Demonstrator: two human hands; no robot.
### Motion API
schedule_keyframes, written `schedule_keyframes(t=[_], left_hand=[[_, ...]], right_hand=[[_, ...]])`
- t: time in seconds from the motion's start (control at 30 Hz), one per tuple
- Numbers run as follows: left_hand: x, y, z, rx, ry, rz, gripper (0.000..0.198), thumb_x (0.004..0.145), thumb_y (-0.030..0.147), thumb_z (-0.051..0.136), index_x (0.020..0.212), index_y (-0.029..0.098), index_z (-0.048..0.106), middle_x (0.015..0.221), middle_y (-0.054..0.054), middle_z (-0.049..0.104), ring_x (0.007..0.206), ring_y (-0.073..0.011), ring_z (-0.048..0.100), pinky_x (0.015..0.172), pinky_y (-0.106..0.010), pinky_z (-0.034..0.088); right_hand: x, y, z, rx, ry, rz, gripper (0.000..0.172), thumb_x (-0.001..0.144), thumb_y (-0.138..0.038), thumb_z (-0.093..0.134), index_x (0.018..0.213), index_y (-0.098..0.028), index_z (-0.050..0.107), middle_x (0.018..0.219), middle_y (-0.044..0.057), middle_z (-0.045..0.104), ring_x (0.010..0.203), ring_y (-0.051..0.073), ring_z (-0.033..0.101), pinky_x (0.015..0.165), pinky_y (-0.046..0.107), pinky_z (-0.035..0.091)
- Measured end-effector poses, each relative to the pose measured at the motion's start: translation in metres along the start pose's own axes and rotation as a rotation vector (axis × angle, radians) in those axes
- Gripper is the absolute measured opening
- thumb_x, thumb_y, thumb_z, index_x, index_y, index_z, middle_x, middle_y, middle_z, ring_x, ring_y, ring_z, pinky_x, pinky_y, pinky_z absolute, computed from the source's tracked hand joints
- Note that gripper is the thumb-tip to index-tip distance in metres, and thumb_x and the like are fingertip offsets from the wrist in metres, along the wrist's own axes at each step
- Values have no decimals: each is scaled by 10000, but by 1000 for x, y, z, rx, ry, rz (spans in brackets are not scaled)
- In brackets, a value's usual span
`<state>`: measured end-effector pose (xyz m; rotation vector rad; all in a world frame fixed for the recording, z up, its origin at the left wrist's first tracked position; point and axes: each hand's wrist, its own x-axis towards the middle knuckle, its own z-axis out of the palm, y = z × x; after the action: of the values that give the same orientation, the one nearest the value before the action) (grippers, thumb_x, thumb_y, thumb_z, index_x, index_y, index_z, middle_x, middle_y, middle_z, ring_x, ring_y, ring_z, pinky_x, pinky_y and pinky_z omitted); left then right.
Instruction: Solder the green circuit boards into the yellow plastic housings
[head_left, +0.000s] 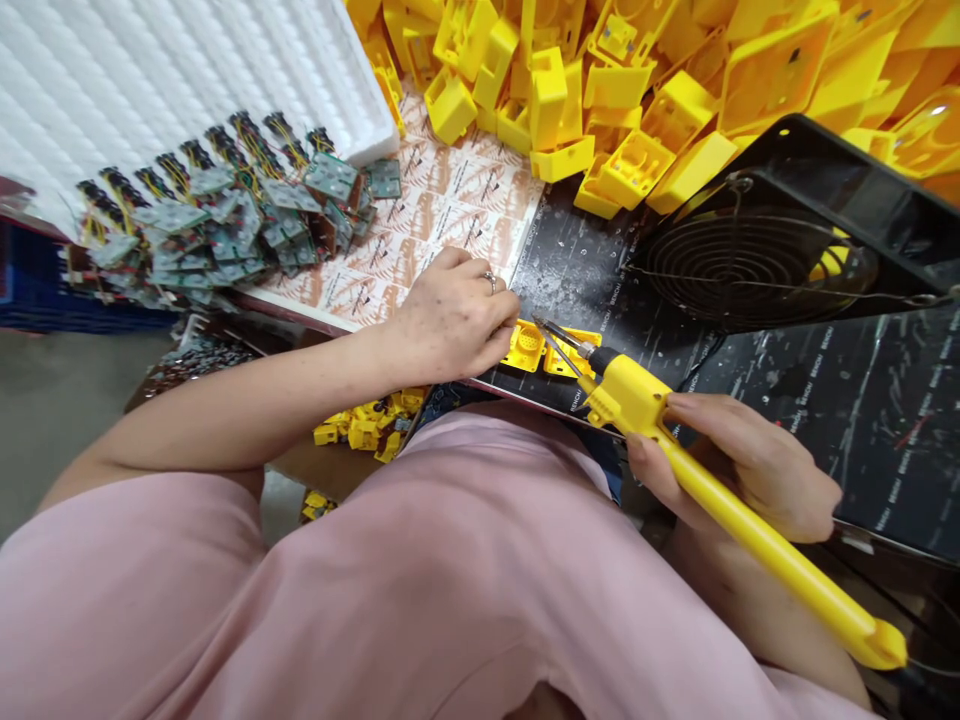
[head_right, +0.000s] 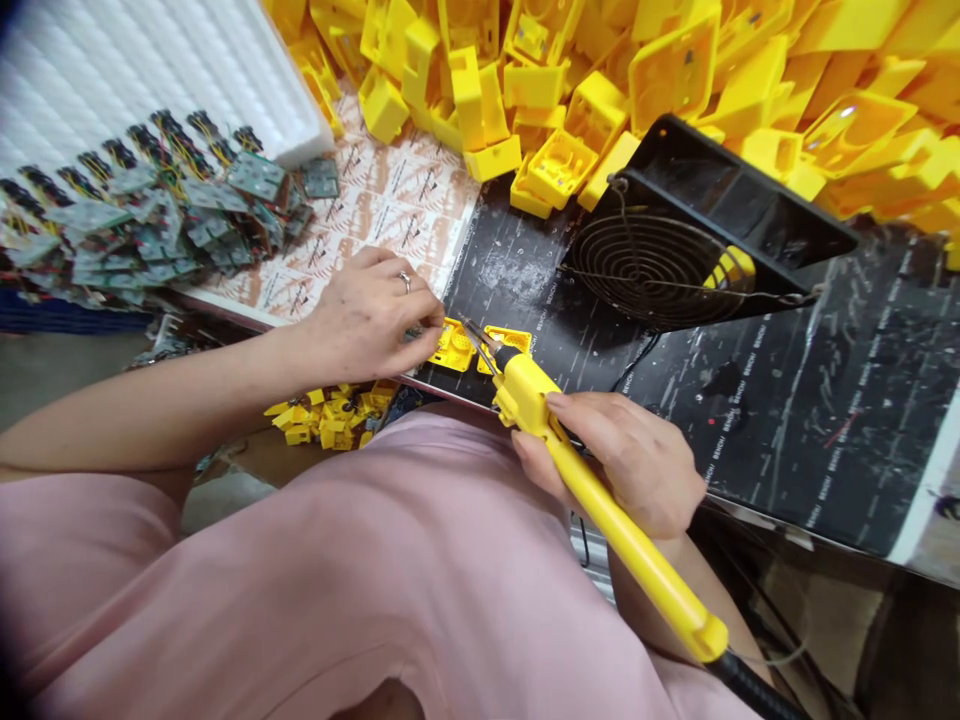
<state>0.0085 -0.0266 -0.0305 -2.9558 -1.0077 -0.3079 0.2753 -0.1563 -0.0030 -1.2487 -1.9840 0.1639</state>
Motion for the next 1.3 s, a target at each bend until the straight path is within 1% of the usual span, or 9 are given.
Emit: schedule_keyframes(t=[0.17, 0.3, 0.47, 0.6, 0.7, 0.9, 1.03, 1.17, 1.3], left_hand=[[-8, -10, -12, -226, -47, -123, 306, 946, 368, 532, 1023, 185, 764, 931, -86, 784, 989, -293, 715, 959, -472, 524], [-18, -17, -17, -541, -59, -260, 307, 932, 418, 610, 1014, 176, 781, 970, -80, 804, 922, -238, 745, 893, -394, 566], [-23, -9, -11, -855, -16, -417, 266, 936, 371, 641, 925, 162, 806, 931, -71, 826, 869, -192, 759, 819, -322, 595], [-21, -10, -14, -995, -80, -450, 270, 927, 379, 662, 979, 164, 819, 928, -62, 836, 844, -178, 759, 760, -285, 586], [-17, -15, -18, -1009, -164, -366, 245, 920, 332, 640, 994, 176, 814, 887, -35, 825, 765, -147, 731, 722, -267, 557], [-14, -13, -19, -485, -92, -206, 171, 916, 252, 642, 930, 202, 805, 807, -33, 778, 875, -224, 702, 888, -396, 511], [-19, -7, -7, -218, 55, -67, 288, 1038, 267, 556, 954, 238, 829, 928, -54, 815, 946, -266, 675, 921, -465, 462], [-22, -5, 0, -146, 171, 26, 283, 1061, 236, 565, 952, 228, 826, 928, -47, 811, 902, -245, 662, 824, -404, 449], [-20, -6, -4, -206, 104, 2, 278, 1053, 220, 559, 921, 200, 803, 865, -48, 799, 863, -230, 669, 796, -376, 461]], right_hand=[[-13, 0, 8, 34, 118, 82, 504, 910, -247, 852, 1383, -322, 693, 951, 15, 820, 745, 227, 791, 663, 344, 681], [-26, 14, 15, 28, 332, 46, 530, 976, -517, 757, 1459, -309, 693, 1035, 59, 827, 788, 266, 801, 676, 390, 686], [-2, 23, 28, 84, 112, -32, 397, 1059, -334, 676, 1455, -296, 672, 833, -17, 798, 649, 161, 757, 677, 264, 637], [21, 20, 53, 96, -35, -49, 298, 994, -296, 770, 1281, -294, 686, 1035, 17, 814, 894, 206, 804, 930, 348, 650], [28, 20, 75, 100, -129, -135, 396, 996, -387, 771, 1341, -265, 622, 1072, 42, 793, 973, 231, 777, 1117, 477, 573], [30, 17, 93, -59, -107, -128, 367, 1034, -284, 700, 1379, -317, 578, 980, -18, 773, 852, 176, 741, 1054, 426, 565], [32, 13, 77, 12, 26, -130, 427, 957, -331, 826, 1339, -316, 636, 957, -24, 800, 816, 189, 759, 1010, 396, 598], [22, 10, 35, 34, 69, -175, 278, 1000, -360, 765, 1266, -288, 726, 748, -34, 746, 633, 167, 709, 693, 297, 590], [-3, 8, -9, -70, 17, -48, 591, 1080, -582, 544, 1597, -296, 560, 942, 55, 804, 716, 235, 759, 627, 358, 615]])
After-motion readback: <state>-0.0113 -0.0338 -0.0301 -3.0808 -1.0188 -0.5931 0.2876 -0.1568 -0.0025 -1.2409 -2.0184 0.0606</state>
